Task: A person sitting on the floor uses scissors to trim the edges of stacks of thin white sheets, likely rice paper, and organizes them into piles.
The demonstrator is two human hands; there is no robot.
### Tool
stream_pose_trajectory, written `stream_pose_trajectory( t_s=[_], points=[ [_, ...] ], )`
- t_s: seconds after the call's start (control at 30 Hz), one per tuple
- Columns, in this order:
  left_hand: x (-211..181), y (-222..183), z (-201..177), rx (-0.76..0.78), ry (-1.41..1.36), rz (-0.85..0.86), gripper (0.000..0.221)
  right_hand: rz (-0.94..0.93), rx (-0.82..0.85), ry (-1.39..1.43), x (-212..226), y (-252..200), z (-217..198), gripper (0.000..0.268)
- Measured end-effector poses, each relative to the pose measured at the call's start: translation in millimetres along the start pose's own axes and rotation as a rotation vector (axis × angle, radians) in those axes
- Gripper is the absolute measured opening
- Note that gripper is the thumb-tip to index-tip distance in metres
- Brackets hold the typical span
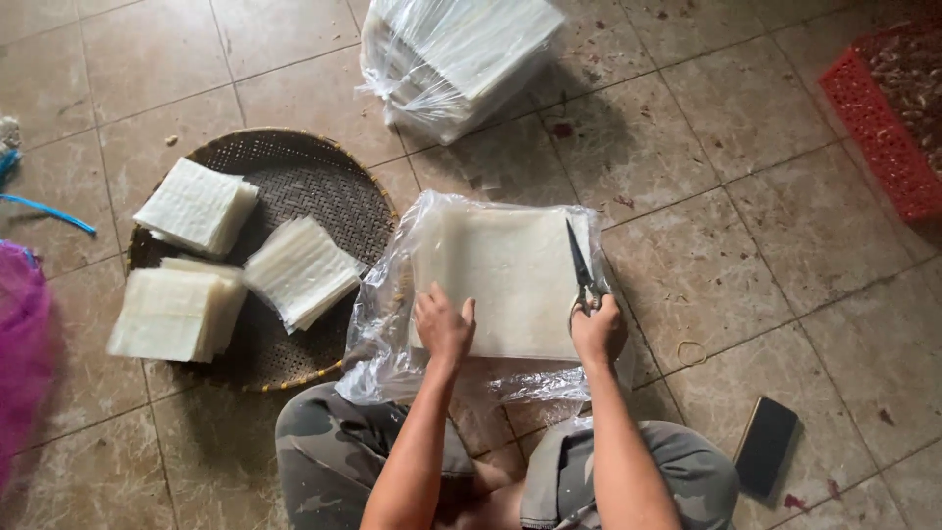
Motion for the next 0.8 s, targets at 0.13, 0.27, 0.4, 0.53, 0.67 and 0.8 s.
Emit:
stream_pose_trajectory(
  t_s=[0.13, 0.27, 0.4, 0.53, 0.67, 0.8],
  points=[
    [6, 5, 15, 0.162, -0.164, -0.124, 0.069, 0.042, -0.017, -0.018, -26, 15, 5, 0.013],
    [-10, 3, 9, 0.244, -0.319, -0.125, 0.051, 0.129, 0.010, -0.001, -52, 29, 13, 0.016],
    [-7, -1, 16, 0.390, -0.529, -0.187, 0.050, 0.089, 0.006, -0.033, -26, 11, -4, 0.015],
    [-7, -9, 12, 0.481, -0.839, -0.252, 0.052, 0.037, -0.006, -0.044, -11, 5, -9, 0.014],
    [-19, -17, -11, 0.551, -0.962, -0.190, 0.045, 0.048, 0.035, -0.050, -17, 7, -3, 0.016],
    [20, -2, -36, 0.557, -1.130, -0.244, 0.048, 0.131, 0.046, 0.040, -26, 7, -14, 0.016]
  ],
)
Point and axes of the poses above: each hand's wrist, its own y-axis towards the middle knuckle, its own z-axis out of the palm, x = y × z, the point moved 8 cm from there along y, towards the middle knuckle, and after that the axes turned 6 degrees about y, right-handed, at the moved point
